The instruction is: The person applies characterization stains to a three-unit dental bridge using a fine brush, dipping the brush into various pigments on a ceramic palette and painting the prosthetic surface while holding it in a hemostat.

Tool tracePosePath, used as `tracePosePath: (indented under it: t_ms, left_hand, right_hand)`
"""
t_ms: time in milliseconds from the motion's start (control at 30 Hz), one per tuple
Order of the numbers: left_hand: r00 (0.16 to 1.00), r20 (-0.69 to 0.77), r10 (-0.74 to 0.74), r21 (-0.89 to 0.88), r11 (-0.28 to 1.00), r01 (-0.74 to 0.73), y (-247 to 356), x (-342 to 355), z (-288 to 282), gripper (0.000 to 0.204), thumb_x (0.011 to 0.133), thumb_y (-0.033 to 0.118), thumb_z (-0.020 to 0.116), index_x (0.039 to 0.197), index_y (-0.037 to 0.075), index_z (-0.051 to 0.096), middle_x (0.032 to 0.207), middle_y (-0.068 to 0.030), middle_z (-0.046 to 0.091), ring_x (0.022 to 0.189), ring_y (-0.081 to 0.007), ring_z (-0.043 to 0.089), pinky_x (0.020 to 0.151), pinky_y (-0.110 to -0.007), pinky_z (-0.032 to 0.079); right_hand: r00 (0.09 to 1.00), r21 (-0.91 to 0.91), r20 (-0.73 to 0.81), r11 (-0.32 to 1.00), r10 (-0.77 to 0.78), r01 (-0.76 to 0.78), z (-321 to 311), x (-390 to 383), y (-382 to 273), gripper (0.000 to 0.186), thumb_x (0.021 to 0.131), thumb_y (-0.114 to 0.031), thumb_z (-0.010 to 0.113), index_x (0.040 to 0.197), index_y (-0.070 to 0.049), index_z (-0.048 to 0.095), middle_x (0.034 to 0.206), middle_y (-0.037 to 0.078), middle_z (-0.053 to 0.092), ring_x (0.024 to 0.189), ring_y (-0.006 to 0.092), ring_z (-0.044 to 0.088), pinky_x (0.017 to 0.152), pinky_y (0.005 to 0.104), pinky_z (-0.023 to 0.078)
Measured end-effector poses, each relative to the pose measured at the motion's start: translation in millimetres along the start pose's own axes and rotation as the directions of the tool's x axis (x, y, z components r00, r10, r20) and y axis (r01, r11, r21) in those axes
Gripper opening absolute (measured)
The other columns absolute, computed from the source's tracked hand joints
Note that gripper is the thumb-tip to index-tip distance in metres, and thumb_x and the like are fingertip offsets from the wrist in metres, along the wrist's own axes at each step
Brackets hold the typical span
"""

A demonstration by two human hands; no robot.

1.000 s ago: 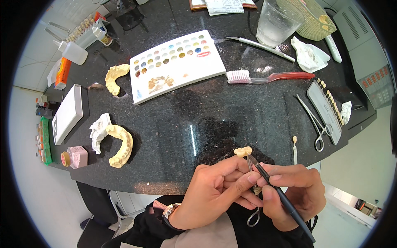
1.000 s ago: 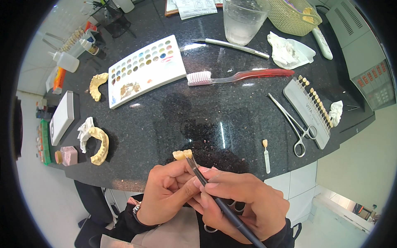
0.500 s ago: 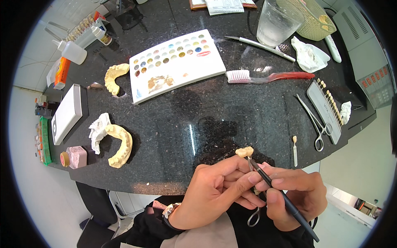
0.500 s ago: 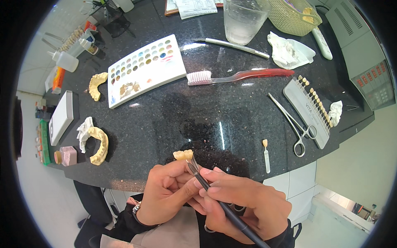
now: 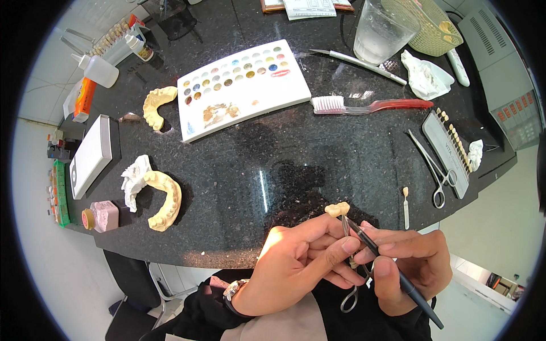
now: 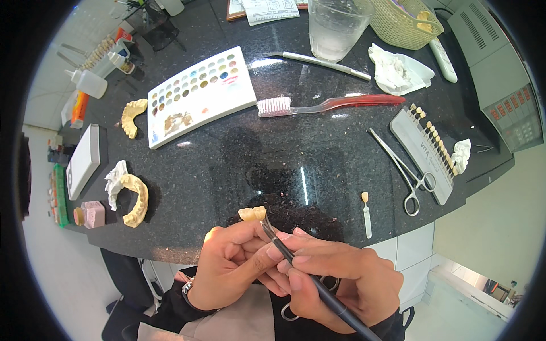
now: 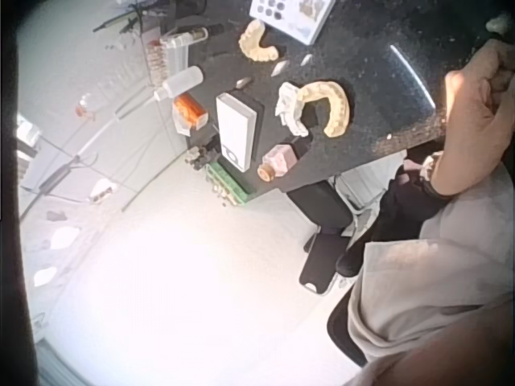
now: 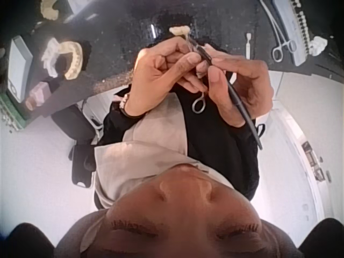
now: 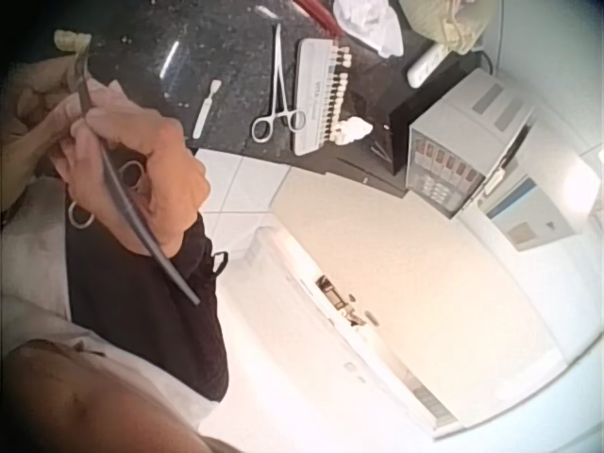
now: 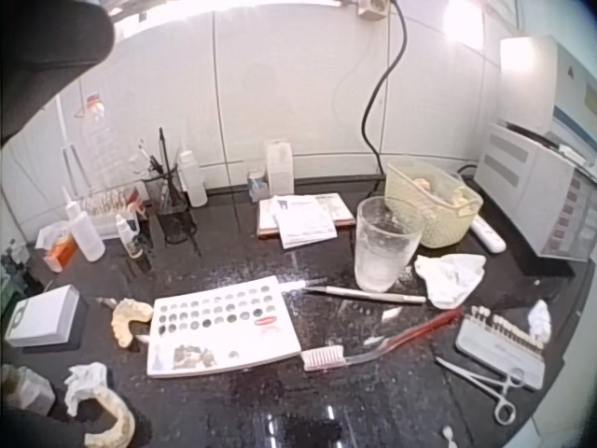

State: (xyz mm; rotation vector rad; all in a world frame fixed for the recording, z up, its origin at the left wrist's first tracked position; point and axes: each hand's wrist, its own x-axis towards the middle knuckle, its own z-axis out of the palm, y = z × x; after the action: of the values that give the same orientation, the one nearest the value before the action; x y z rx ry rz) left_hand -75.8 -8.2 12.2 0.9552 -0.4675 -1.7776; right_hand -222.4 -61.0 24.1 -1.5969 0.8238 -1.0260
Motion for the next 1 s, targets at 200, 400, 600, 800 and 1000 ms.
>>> tracePosePath:
  t_ms: [200,400,600,800,1000]
  left_hand:
    - [1.0,0.012,-0.02,-0.028,0.999,0.02,-1.1,-2.0,-0.5,0.021,0.093,0.014,0.046,0.104,-0.004,0.045,0.093,-0.0133,0.059,0.079,-0.0188,0.065,0.068,-0.026,0.056]
    - [0.999,0.01,-0.047,-0.047,0.998,0.048,-3.0,0.7,-0.9,0.019,0.093,0.014,0.046,0.101,-0.003,0.044,0.092,-0.0125,0.059,0.079,-0.0192,0.065,0.068,-0.026,0.056]
    - [1.0,-0.001,-0.021,-0.024,0.999,0.021,-1.1,-2.6,-0.2,0.018,0.093,0.013,0.046,0.101,-0.004,0.045,0.093,-0.0133,0.06,0.079,-0.0192,0.065,0.067,-0.026,0.056]
    - [0.999,-0.029,0.013,0.035,0.999,-0.012,0.1,0.1,1.5,0.017,0.092,0.01,0.047,0.096,-0.006,0.047,0.09,-0.014,0.062,0.076,-0.0194,0.066,0.065,-0.027,0.057]
    - [0.999,-0.038,0.038,0.044,0.998,-0.036,0.4,-0.3,1.7,0.017,0.092,0.01,0.048,0.095,-0.007,0.048,0.088,-0.0141,0.062,0.075,-0.0193,0.066,0.064,-0.027,0.057]
  right_hand:
    - [0.999,0.061,0.049,0.998,0.002,-0.005,-4.1,3.6,-0.6,0.022,0.068,0.006,0.069,0.086,0.007,0.057,0.083,0.019,0.064,0.085,0.0314,0.065,0.082,0.0457,0.05]
    - [0.999,-0.016,0.031,0.999,0.032,-0.031,-2.1,3.2,-3.5,0.02,0.076,-0.006,0.065,0.084,0.004,0.05,0.077,0.021,0.062,0.072,0.0231,0.064,0.081,0.0436,0.051]
    - [0.997,0.057,0.071,0.998,0.035,-0.039,-5.7,5.2,-2.9,0.023,0.066,0.007,0.07,0.086,0.006,0.057,0.083,0.02,0.065,0.087,0.0319,0.064,0.083,0.0456,0.049]
    - [0.998,0.036,0.04,0.998,0.043,-0.045,-3.6,4.8,-6.5,0.023,0.065,0.007,0.071,0.085,0.006,0.059,0.082,0.018,0.065,0.087,0.0312,0.065,0.082,0.0441,0.05]
    - [0.997,0.012,0.07,1.0,0.008,-0.008,-5.7,6.7,-3.3,0.024,0.065,0.006,0.071,0.085,0.006,0.059,0.082,0.018,0.065,0.085,0.0299,0.065,0.081,0.0428,0.051]
